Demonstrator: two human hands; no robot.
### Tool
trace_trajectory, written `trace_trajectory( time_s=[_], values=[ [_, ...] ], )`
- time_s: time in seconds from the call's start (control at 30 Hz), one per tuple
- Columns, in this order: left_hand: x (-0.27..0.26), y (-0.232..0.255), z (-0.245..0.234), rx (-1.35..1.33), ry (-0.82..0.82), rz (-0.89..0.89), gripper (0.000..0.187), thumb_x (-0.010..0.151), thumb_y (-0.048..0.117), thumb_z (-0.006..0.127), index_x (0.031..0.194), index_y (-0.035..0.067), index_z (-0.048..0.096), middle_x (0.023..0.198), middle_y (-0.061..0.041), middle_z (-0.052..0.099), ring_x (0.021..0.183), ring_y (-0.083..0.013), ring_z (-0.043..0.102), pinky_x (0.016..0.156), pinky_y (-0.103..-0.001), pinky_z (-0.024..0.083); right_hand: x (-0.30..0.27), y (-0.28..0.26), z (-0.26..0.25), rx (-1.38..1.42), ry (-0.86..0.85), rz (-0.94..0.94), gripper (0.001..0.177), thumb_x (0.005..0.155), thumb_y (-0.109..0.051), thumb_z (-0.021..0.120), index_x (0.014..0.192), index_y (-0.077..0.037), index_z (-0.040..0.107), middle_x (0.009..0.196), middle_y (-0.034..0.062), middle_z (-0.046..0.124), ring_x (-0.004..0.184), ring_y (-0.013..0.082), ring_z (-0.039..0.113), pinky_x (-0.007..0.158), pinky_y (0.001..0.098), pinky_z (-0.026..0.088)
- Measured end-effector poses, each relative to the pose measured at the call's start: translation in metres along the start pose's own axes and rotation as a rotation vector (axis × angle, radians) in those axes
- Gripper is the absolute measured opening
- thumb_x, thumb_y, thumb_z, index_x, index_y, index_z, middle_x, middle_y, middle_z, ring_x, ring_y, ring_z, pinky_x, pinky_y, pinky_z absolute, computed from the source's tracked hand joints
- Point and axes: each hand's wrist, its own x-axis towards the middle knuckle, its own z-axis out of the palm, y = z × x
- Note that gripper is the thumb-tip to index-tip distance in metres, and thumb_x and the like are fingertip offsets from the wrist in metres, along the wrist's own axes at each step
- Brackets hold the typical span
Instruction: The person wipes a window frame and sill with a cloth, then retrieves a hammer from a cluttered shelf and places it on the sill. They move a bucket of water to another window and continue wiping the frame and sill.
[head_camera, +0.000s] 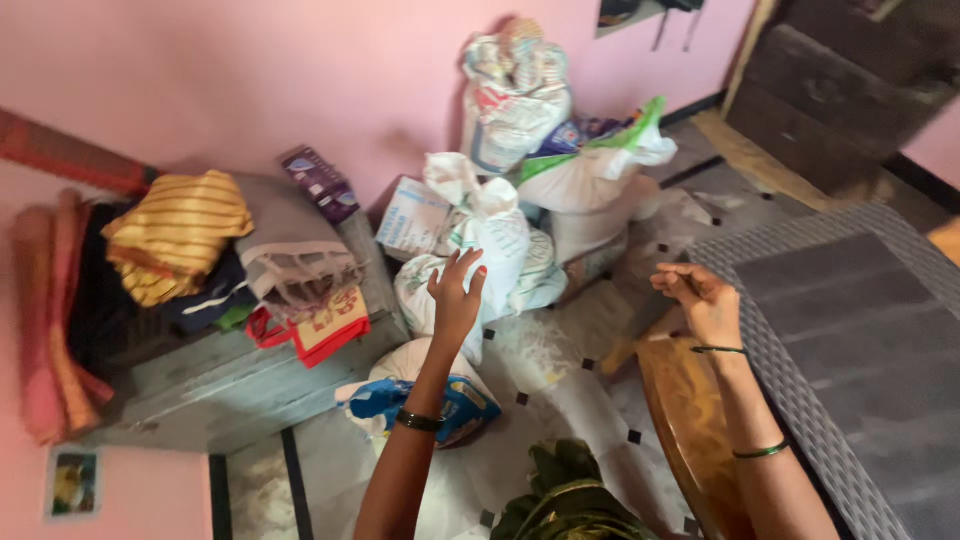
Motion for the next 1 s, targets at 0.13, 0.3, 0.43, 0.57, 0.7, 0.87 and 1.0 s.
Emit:
trace_trajectory(
  time_s=[0.13,0.3,0.43,0.57,0.7,0.87,1.0],
  values=[
    [0.009,-0.03,-0.01,0.053,0.091,0.002,0.032,0.101,0.03,0.062,0.131,0.018,0.068,0.139,-0.008,0.067,0.143,-0.0287,0.049,0.117,-0.058,0.018,0.041,0.011,0.027,0.062,-0.051,-0.017,0.024,0.105,-0.013,0.063,0.123,0.002,0.07,0.105,0.0103,0.076,0.095,0.0134,0.071,0.086,0.0261,0.057],
    [0.035,-0.042,-0.025,0.078,0.12,-0.039,0.031,0.102,0.028,0.061,0.131,0.018,0.068,0.139,-0.008,0.067,0.142,-0.0289,0.051,0.117,-0.056,0.02,0.09,0.013,0.05,0.025,-0.11,0.024,0.025,0.104,-0.014,0.062,0.122,0.001,0.071,0.102,0.0084,0.077,0.091,0.0124,0.07,0.08,0.0259,0.055],
    [0.062,-0.044,-0.021,0.104,0.14,-0.034,0.031,0.102,0.027,0.061,0.13,0.018,0.068,0.14,-0.009,0.066,0.143,-0.0298,0.05,0.117,-0.056,0.022,0.124,0.011,0.051,0.074,-0.143,-0.03,0.024,0.104,-0.013,0.062,0.121,0.001,0.07,0.102,0.0077,0.077,0.094,0.0116,0.072,0.085,0.0251,0.057],
    [0.084,-0.049,0.003,0.061,0.093,-0.052,0.034,0.102,0.031,0.06,0.132,0.018,0.067,0.14,-0.01,0.066,0.143,-0.0301,0.049,0.117,-0.056,0.021,0.155,0.019,0.043,0.027,-0.097,-0.043,0.023,0.104,-0.011,0.062,0.121,0.001,0.071,0.102,0.0088,0.077,0.093,0.0123,0.071,0.085,0.0259,0.057],
    [0.125,-0.059,0.032,0.035,0.042,-0.069,0.034,0.102,0.033,0.058,0.132,0.018,0.067,0.141,-0.01,0.065,0.143,-0.0305,0.048,0.118,-0.058,0.018,0.188,0.03,0.041,0.008,-0.08,-0.039,0.022,0.103,-0.011,0.062,0.119,0.001,0.071,0.102,0.0095,0.078,0.095,0.0128,0.073,0.087,0.026,0.057],
    [0.197,-0.079,0.083,-0.005,-0.016,-0.008,0.035,0.102,0.034,0.058,0.131,0.018,0.068,0.14,-0.01,0.066,0.143,-0.0293,0.047,0.118,-0.059,0.016,0.244,0.044,0.032,-0.03,-0.014,-0.031,0.022,0.103,-0.012,0.063,0.118,0.001,0.07,0.102,0.0097,0.078,0.095,0.013,0.074,0.086,0.0267,0.059],
    [0.272,-0.09,0.136,-0.061,-0.063,0.046,0.035,0.101,0.033,0.06,0.131,0.017,0.068,0.137,-0.009,0.068,0.142,-0.0285,0.049,0.117,-0.059,0.02,0.292,0.052,0.016,-0.151,0.085,-0.039,0.023,0.101,-0.01,0.063,0.12,0.002,0.072,0.101,0.0111,0.079,0.095,0.0142,0.072,0.084,0.0284,0.057]
  ],
)
